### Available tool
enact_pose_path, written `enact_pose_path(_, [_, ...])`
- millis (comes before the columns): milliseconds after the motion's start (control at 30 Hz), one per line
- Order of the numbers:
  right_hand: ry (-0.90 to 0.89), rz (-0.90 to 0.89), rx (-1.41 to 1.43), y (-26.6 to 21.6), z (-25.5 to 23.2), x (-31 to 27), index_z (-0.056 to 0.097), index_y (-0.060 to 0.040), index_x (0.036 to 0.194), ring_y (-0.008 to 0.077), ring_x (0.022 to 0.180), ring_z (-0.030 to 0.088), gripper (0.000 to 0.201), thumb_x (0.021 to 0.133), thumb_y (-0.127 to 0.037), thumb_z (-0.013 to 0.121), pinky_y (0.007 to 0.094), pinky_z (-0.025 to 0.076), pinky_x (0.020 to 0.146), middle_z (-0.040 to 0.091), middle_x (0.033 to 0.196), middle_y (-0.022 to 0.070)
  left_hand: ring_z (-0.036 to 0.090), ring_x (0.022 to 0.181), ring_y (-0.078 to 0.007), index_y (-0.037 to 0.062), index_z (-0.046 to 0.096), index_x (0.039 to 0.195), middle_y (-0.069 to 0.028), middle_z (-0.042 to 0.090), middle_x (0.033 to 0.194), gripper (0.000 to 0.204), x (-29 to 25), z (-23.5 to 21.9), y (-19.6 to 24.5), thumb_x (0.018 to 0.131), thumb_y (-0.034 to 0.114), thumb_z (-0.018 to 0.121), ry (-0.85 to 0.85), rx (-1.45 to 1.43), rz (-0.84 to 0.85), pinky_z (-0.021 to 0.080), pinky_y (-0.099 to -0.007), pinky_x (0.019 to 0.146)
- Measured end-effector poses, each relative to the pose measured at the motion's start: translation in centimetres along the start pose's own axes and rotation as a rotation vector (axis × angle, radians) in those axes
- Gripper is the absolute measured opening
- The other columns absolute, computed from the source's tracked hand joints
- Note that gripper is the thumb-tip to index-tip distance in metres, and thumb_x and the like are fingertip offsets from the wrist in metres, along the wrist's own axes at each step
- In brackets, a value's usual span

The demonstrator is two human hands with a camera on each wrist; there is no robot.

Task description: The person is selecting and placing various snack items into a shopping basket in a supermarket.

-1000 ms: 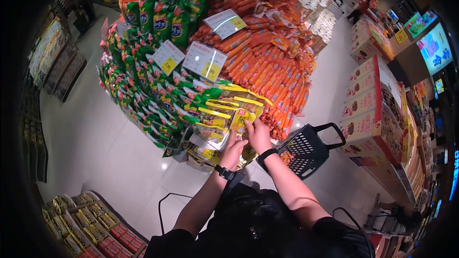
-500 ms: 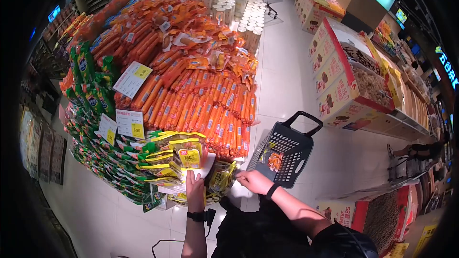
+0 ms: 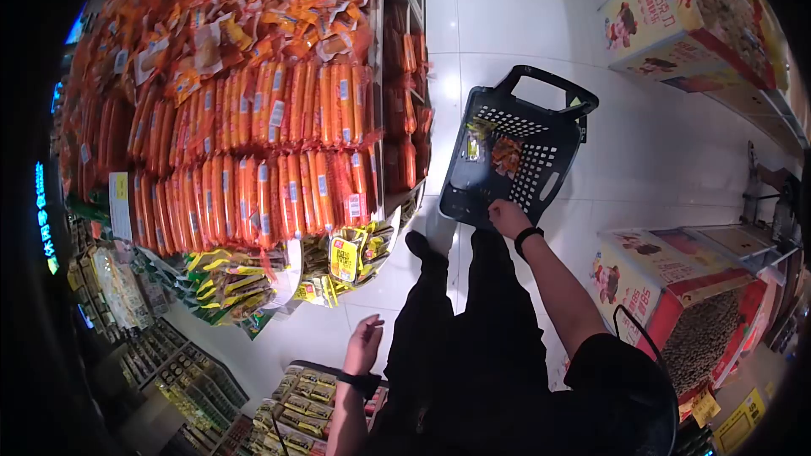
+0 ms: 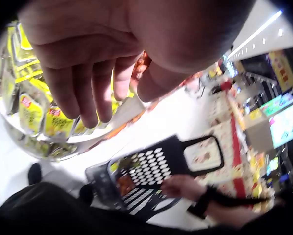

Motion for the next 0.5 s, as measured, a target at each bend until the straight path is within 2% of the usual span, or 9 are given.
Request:
enact_pose_path(33, [0.001, 0.037, 0.115, 3.9, 1.4, 2.6, 0.075, -0.003, 0.106, 0.0258, 0.082, 0.079, 0.015, 0.1, -0.015, 0.066, 0.0396, 0.062, 0.077, 0.078, 0.084, 0.0129, 0.071, 0.118, -0.0196, 0.0008, 0.06, 0.147, -0.0122, 0.074, 0.129, 0.038, -0.8, 1.4, -1.4, 0.112, 0.016, 0.063, -0.042, 0.079, -0.065, 0.055, -0.0344, 0.107])
enact_pose_path(100, [-0.042, 0.253, 0.135, 10.3, 3.5, 7.2, 0.075, -0.0046, 0.102, 0.0222, 0.079, 0.078, 0.014, 0.1, -0.014, 0.064, 0.0372, 0.062, 0.074, 0.077, 0.081, 0.0102, 0.071, 0.119, -0.0192, 0.0016, 0.06, 0.146, -0.0131, 0.075, 0.129, 0.039, -2.4, 3.2, -3.1, 0.111, 0.018, 0.065, -0.104, 0.158, -0.267, 0.056, -0.0344, 0.106])
enact_pose_path(200, [-0.019, 0.356, 0.088, 20.0, 7.8, 15.1, 0.079, -0.0063, 0.104, 0.0388, 0.101, 0.077, 0.019, 0.096, -0.02, 0.068, 0.0467, 0.061, 0.092, 0.08, 0.104, 0.0202, 0.071, 0.12, -0.0209, 0.0015, 0.063, 0.144, -0.0135, 0.076, 0.128, 0.039, -6.0, 2.7, -9.7, 0.11, 0.021, 0.066, -0.061, 0.233, -0.499, 0.056, -0.0353, 0.105])
enact_pose_path(233, [-0.017, 0.347, 0.048, 21.9, 8.5, 17.3, 0.077, -0.0058, 0.102, 0.0368, 0.098, 0.078, 0.018, 0.096, -0.021, 0.069, 0.046, 0.061, 0.09, 0.079, 0.099, 0.0184, 0.072, 0.119, -0.0219, 0.0013, 0.064, 0.143, -0.0137, 0.076, 0.128, 0.039, -6.6, 2.3, -11.7, 0.109, 0.021, 0.067, -0.052, 0.254, -0.555, 0.056, -0.0355, 0.105])
enact_pose_path(300, [-0.024, 0.321, -0.041, 24.9, 10.0, 22.5, 0.074, -0.0048, 0.099, 0.0326, 0.091, 0.078, 0.018, 0.095, -0.022, 0.07, 0.0447, 0.061, 0.085, 0.078, 0.089, 0.0146, 0.073, 0.116, -0.0221, 0.0004, 0.065, 0.139, -0.0137, 0.077, 0.125, 0.038, -6.7, 2.8, -9.1, 0.108, 0.021, 0.068, -0.012, 0.399, -0.602, 0.058, -0.0354, 0.101])
enact_pose_path(367, [-0.191, 0.45, 0.075, 25.0, 10.1, 26.0, 0.077, -0.0039, 0.115, 0.0396, 0.119, 0.072, 0.032, 0.094, -0.027, 0.069, 0.0481, 0.056, 0.106, 0.077, 0.117, 0.0242, 0.076, 0.11, -0.0209, -0.0003, 0.068, 0.134, -0.0123, 0.078, 0.12, 0.033, -7.9, 3.0, -12.2, 0.107, 0.019, 0.069, 0.044, 0.156, -0.663, 0.06, -0.0345, 0.096])
enact_pose_path(433, [-0.105, 0.418, 0.04, 29.5, 13.9, 30.4, 0.074, -0.0017, 0.118, 0.0414, 0.119, 0.072, 0.036, 0.094, -0.028, 0.069, 0.0493, 0.055, 0.106, 0.077, 0.118, 0.0249, 0.076, 0.109, -0.0197, -0.0008, 0.069, 0.133, -0.0115, 0.078, 0.119, 0.03, -10.9, 1.9, -17.6, 0.108, 0.016, 0.067, 0.046, 0.227, -0.724, 0.06, -0.0331, 0.094])
enact_pose_path(500, [-0.051, 0.387, -0.024, 32.3, 16.4, 34.1, 0.072, -0.0004, 0.121, 0.0428, 0.12, 0.071, 0.04, 0.094, -0.03, 0.07, 0.0502, 0.055, 0.105, 0.077, 0.12, 0.0259, 0.076, 0.105, -0.0179, -0.0013, 0.07, 0.131, -0.0111, 0.078, 0.116, 0.026, -10.8, 2.8, -17.6, 0.109, 0.012, 0.065, 0.148, 0.047, -0.77, 0.061, -0.0312, 0.091])
Point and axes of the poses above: each hand's wrist, its own x-axis towards the middle knuckle, its own z-axis out of the palm, y = z × x, the point moved 9 cm from there along x, towards the middle knuckle
